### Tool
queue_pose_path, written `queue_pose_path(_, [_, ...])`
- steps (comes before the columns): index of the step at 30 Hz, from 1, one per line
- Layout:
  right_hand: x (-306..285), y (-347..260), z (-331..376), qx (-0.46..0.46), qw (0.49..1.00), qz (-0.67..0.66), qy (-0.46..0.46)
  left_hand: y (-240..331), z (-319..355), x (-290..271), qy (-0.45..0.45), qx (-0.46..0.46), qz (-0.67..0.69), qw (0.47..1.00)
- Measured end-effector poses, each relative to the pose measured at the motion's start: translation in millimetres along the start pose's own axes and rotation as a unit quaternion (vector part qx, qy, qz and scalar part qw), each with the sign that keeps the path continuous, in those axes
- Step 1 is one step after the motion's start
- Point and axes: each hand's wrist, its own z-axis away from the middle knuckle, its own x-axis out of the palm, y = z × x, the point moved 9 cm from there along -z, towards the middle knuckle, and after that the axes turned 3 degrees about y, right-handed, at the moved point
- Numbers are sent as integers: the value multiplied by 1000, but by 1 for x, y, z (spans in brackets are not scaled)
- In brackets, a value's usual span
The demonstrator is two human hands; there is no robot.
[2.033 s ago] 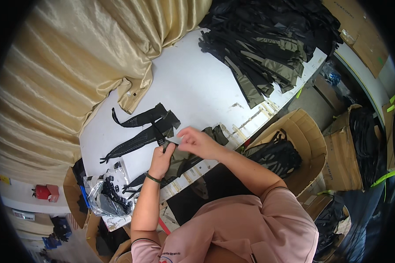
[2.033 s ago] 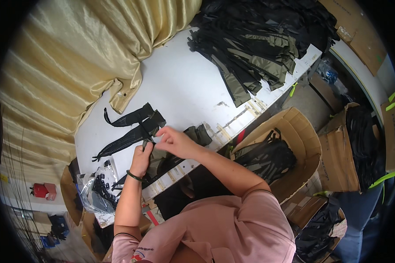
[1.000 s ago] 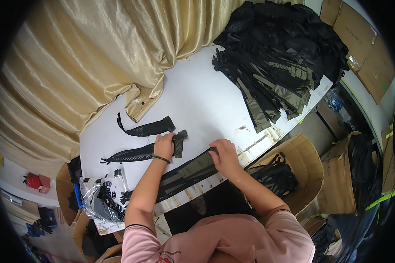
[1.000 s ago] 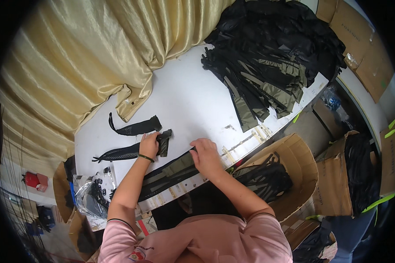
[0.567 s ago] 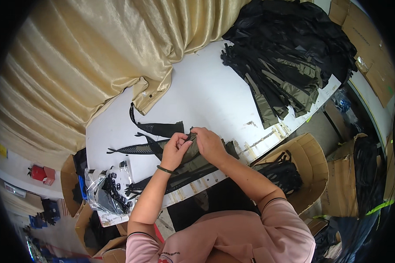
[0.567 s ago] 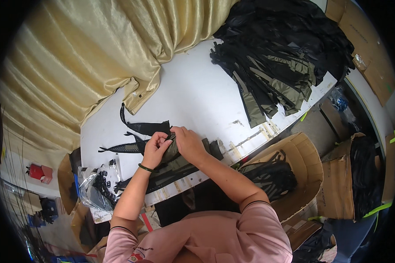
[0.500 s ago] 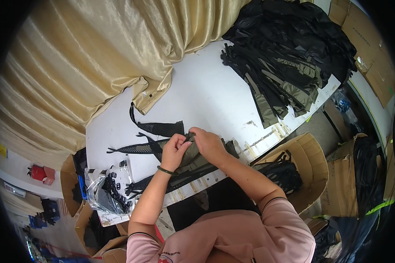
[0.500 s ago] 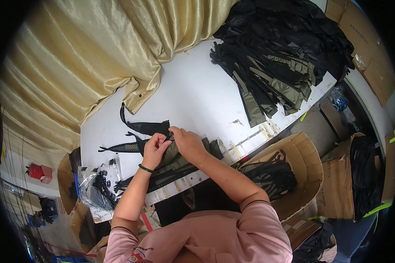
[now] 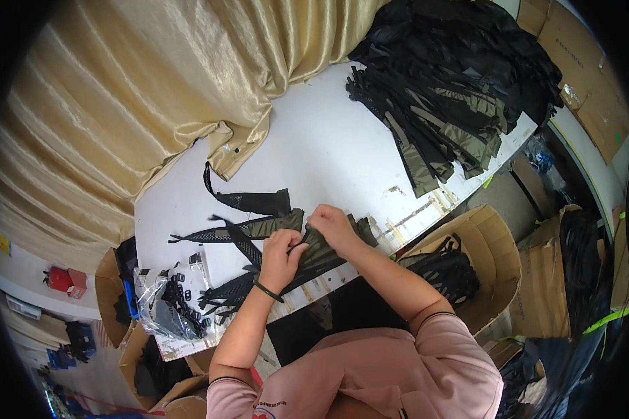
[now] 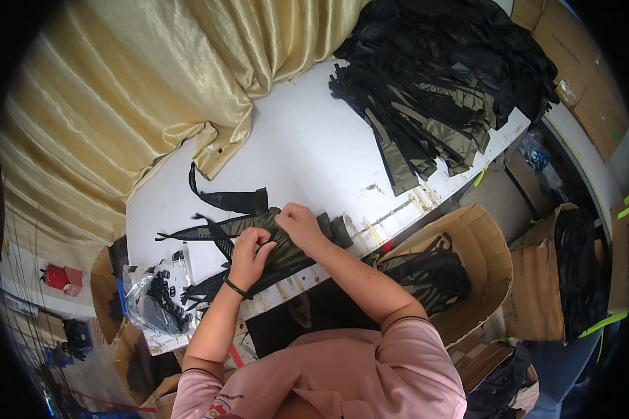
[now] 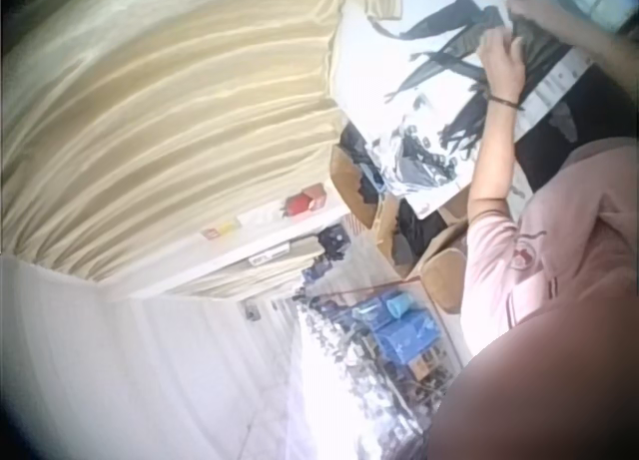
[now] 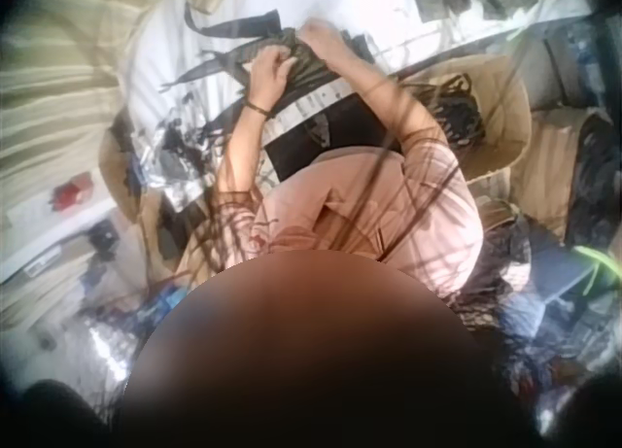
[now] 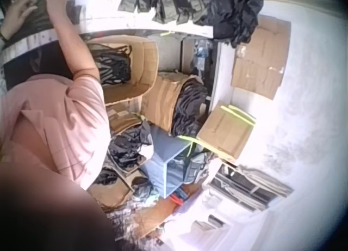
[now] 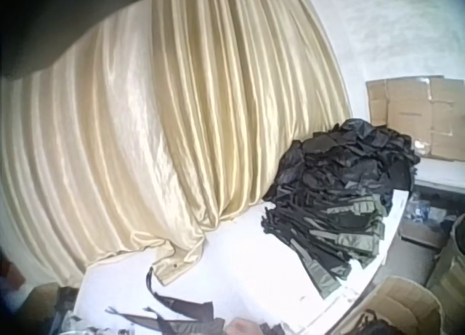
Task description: Organizing and sorting various fabric straps or webbing on a production table.
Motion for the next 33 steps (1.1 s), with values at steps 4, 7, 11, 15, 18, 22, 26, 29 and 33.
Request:
queue_pose_path(4, [15,2,16,33,992,-68,-97,-31,11,12,-60,-214,233,947])
queue_pose_path(7, [16,-5,23,73,976,-93,-182,-41,10,6,-18,-231,362,903])
queue_pose_path(11, [41,3,49,88,925,-90,-357,-48,8,-1,14,-220,414,883])
queue_pose_path(15, [43,-7,55,145,915,-213,-310,-42,5,-7,3,-155,371,915])
queue_pose_path(18, [33,-2,49,146,945,-173,-235,-42,9,-5,-18,-223,477,850])
queue_pose_path(22, [14,-36,42,-170,969,163,-76,-10,4,-4,-91,-166,281,941])
queue_pose_path(26, [-12,-44,30,-143,981,128,25,-62,15,-2,-70,-255,216,940])
queue_pose_path(29, [11,-51,39,-127,982,117,-73,-66,17,0,-62,-283,247,925])
queue_pose_path(33, [30,-28,37,-68,980,74,-170,-52,17,5,-102,-275,259,920])
